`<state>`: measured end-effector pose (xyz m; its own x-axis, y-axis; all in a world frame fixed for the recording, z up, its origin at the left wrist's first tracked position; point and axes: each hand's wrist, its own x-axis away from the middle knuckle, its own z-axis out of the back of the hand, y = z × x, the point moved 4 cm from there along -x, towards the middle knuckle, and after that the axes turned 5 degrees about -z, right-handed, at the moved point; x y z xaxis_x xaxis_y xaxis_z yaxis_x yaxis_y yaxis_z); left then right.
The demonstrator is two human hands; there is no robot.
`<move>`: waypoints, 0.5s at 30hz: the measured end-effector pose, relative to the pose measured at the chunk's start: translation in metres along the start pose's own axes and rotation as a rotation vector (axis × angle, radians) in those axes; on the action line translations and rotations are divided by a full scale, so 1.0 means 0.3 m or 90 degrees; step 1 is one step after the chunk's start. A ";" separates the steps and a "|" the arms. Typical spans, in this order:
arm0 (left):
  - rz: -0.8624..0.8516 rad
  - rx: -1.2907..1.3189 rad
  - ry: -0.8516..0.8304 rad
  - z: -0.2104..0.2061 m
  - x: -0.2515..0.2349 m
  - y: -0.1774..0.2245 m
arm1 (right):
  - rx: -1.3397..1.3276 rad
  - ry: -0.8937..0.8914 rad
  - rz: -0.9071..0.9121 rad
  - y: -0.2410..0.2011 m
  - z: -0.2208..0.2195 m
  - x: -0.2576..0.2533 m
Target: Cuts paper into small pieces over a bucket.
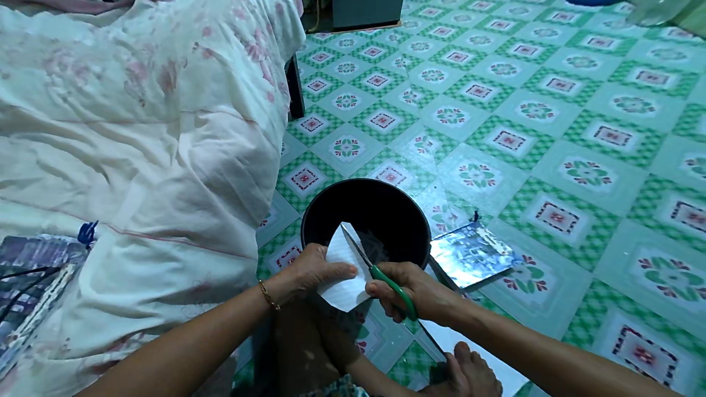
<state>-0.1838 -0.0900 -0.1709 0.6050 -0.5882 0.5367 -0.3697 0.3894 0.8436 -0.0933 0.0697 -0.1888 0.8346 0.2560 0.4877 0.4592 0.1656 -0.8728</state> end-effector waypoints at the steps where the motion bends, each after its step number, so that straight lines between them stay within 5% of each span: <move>1: 0.002 -0.004 -0.004 -0.001 0.001 0.000 | -0.006 -0.002 0.002 0.000 -0.001 -0.001; 15: -0.008 0.004 -0.009 0.016 -0.008 0.014 | -0.094 0.055 0.035 -0.010 0.027 -0.002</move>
<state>-0.1903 -0.0904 -0.1687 0.5997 -0.6032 0.5258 -0.3662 0.3772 0.8506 -0.0977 0.0766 -0.1862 0.8801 0.1763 0.4408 0.4463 0.0095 -0.8948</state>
